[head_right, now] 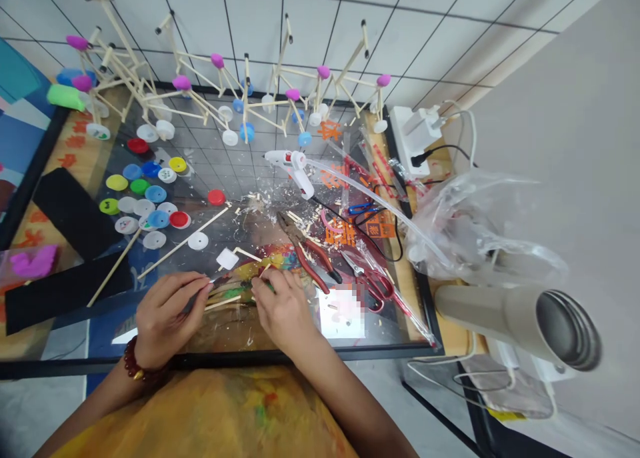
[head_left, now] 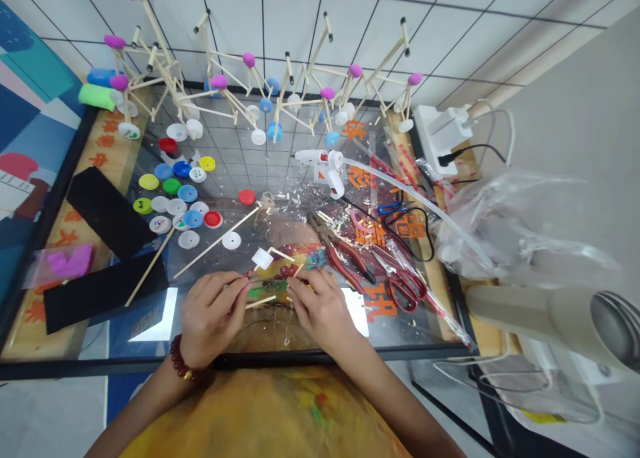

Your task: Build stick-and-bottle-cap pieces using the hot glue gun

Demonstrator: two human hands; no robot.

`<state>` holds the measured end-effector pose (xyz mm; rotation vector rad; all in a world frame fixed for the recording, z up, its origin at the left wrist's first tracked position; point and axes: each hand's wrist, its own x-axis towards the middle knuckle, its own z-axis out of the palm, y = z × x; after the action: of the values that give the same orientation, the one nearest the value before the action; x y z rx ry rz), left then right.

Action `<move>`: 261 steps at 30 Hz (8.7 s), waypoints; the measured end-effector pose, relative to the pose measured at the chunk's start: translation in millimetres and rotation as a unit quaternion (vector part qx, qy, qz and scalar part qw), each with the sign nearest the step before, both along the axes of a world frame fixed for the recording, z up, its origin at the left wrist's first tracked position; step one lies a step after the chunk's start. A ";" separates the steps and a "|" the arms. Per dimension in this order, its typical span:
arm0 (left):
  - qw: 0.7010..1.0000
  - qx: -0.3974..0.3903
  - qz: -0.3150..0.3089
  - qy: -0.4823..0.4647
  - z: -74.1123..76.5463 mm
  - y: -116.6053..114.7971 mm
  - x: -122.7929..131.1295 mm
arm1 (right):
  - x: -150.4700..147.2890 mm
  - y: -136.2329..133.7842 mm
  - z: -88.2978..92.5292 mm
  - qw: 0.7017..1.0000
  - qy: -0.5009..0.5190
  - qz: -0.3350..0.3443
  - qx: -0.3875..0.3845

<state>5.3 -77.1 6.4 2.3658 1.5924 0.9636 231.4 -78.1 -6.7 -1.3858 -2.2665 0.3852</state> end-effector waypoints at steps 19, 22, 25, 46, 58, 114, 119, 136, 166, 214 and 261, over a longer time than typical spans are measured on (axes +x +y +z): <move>0.998 -0.029 -0.002 -0.048 -1.2 3.2 -2.4 | 2.2 7.4 2.2 0.994 -0.017 -0.102 -0.031; 0.998 -0.031 -0.005 -0.050 -1.3 3.3 -2.5 | 1.9 8.5 4.2 0.993 -0.032 -0.106 -0.040; 0.998 -0.034 -0.007 -0.046 -1.1 3.5 -2.7 | 1.2 10.7 7.7 0.992 -0.063 -0.095 -0.052; 0.999 -0.026 -0.013 -0.043 -0.4 3.9 -3.9 | -1.0 10.2 6.7 0.993 -0.028 -0.089 -0.073; 0.999 -0.025 -0.009 -0.037 -1.0 3.6 -4.4 | 1.3 8.5 1.4 0.994 -0.001 -0.094 -0.059; 0.998 -0.043 -0.010 0.053 1.6 9.2 -10.9 | -23.3 -0.9 17.0 0.997 -0.029 -0.066 0.024; 0.998 -0.036 -0.013 0.051 3.9 14.1 -9.0 | -11.8 -7.8 13.1 0.997 0.000 -0.080 0.006; 0.999 -0.021 0.038 0.015 14.0 0.6 -24.0 | -10.4 0.0 17.7 0.998 -0.014 -0.047 0.030; 0.996 -0.044 -0.078 -0.014 14.6 -19.9 0.9 | 33.7 -10.1 33.1 0.999 -0.043 -0.017 0.018; 0.994 -0.112 -0.008 0.007 -0.1 15.2 -0.5 | -35.1 9.5 5.0 0.997 0.057 -0.058 -0.007; 0.997 -0.075 -0.008 0.005 -10.6 17.8 -2.9 | 58.9 -24.6 26.1 0.991 -0.019 -0.119 -0.052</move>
<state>2.4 -59.3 -4.1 2.2820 1.5862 0.8001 290.3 -102.7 19.4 -1.7087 -2.1030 0.4053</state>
